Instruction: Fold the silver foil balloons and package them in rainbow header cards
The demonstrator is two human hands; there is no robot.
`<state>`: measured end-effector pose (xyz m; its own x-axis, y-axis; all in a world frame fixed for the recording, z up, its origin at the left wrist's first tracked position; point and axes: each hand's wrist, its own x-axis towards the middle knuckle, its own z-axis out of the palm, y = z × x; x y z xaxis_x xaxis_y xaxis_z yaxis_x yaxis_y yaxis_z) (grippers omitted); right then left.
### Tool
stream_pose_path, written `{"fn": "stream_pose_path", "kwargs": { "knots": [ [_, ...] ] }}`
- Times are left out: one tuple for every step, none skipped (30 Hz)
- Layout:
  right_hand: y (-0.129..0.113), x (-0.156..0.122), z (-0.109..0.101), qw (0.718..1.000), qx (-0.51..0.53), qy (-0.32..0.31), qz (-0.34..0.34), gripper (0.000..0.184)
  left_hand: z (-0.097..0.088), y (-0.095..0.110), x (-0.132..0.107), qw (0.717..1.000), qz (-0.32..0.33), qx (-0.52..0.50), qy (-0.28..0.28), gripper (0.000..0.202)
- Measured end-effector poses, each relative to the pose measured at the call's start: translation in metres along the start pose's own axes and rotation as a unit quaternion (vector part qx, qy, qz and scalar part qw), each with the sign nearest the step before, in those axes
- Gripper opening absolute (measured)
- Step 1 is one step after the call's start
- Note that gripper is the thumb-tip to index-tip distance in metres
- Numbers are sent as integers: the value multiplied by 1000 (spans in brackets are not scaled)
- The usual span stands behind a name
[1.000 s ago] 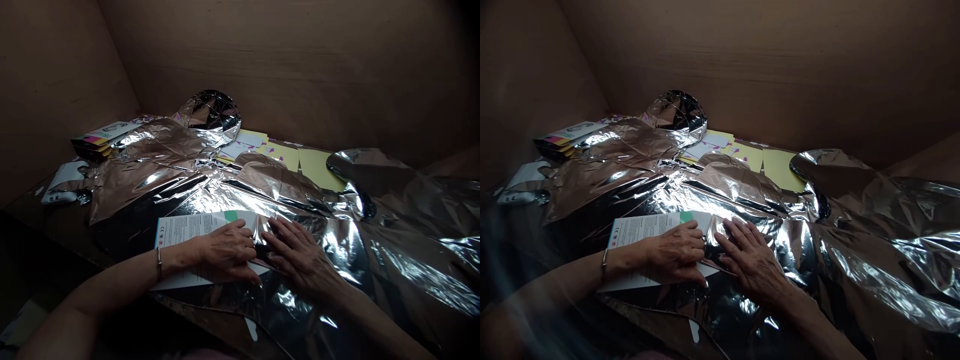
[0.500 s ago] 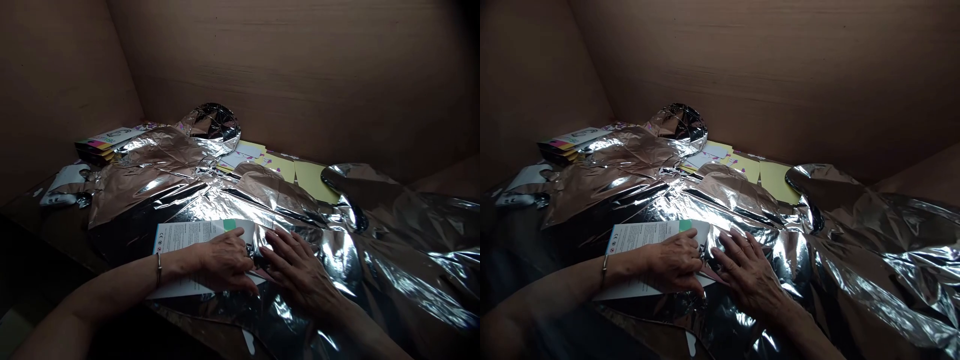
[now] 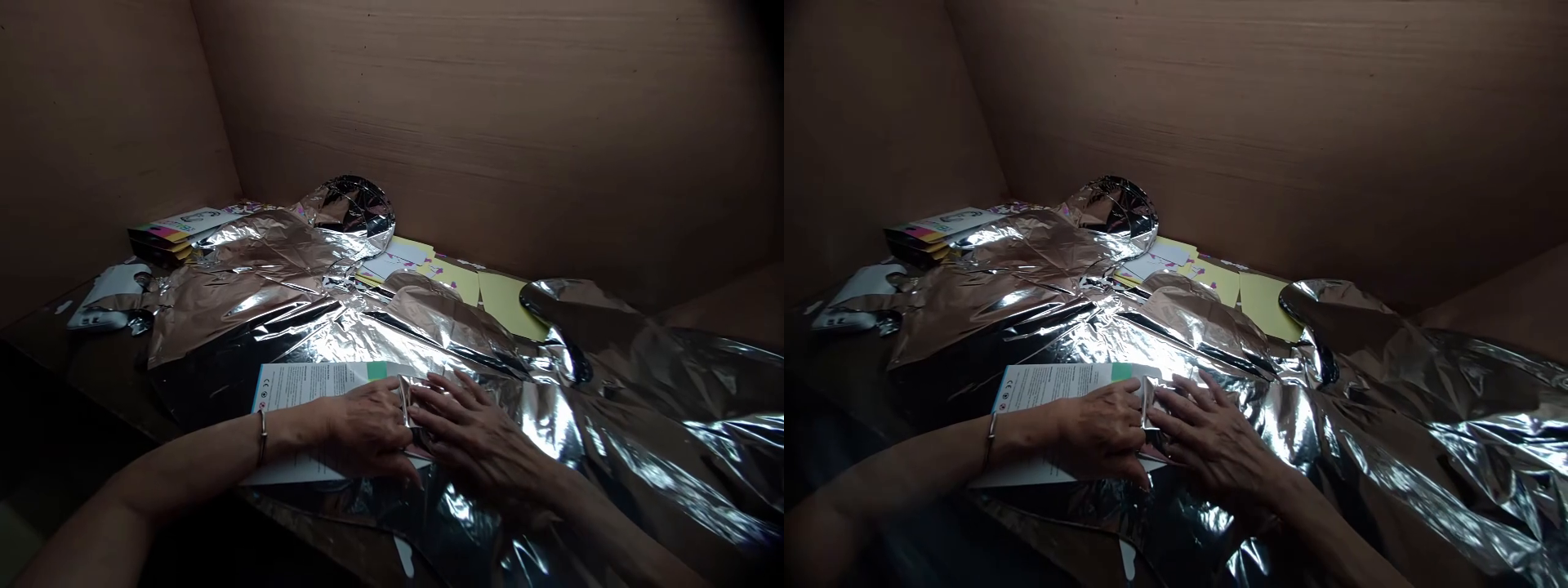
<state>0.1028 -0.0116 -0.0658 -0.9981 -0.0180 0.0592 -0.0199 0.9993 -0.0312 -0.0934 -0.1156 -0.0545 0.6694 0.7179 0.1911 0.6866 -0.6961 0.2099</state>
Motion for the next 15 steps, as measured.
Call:
{"fn": "stream_pose_path", "kwargs": {
  "knots": [
    [1, 4, -4, 1000, 1, -18, 5, 46, -2, 1, 0, 1000, 8, 11, 15, 43],
    [1, 8, -7, 999, 4, -31, 9, 47, -3, 1, 0, 999, 14, 20, 30, 44],
    [1, 11, -9, 999, 9, -39, 13, 47, -5, 2, 0, 999, 20, 25, 43, 43],
    [-1, 16, -11, 999, 17, -43, 15, 47, -6, 2, -1, 998, 25, 26, 55, 41],
    [-3, 20, -11, 999, 29, -42, 14, 46, -6, 2, -1, 997, 32, 21, 64, 38],
    [-6, 25, -11, 998, 44, -39, 9, 44, -6, 2, -1, 997, 39, 12, 73, 35],
    [-9, 29, -10, 997, 62, -34, 2, 41, -5, 1, -2, 996, 45, 2, 79, 33],
    [-12, 34, -8, 996, 83, -28, -7, 39, -3, 0, -3, 995, 50, -11, 83, 32],
    [-16, 39, -6, 994, 104, -18, -16, 37, -2, -1, -4, 994, 56, -24, 87, 31],
    [-19, 43, -3, 992, 123, -3, -21, 35, -1, -2, -5, 993, 64, -38, 93, 29],
    [-22, 46, 1, 990, 140, 16, -22, 33, -1, -2, -6, 991, 73, -51, 100, 26],
    [-25, 49, 4, 987, 156, 37, -19, 31, -3, -3, -6, 989, 81, -63, 107, 22],
    [-27, 50, 7, 983, 171, 58, -10, 30, -6, -4, -7, 987, 84, -71, 113, 19],
    [-29, 51, 10, 979, 188, 76, 2, 29, -11, -6, -7, 988, 79, -75, 112, 17],
    [-30, 51, 13, 974, 204, 93, 19, 28, -18, -7, -7, 989, 65, -74, 107, 15]
  ]
}}
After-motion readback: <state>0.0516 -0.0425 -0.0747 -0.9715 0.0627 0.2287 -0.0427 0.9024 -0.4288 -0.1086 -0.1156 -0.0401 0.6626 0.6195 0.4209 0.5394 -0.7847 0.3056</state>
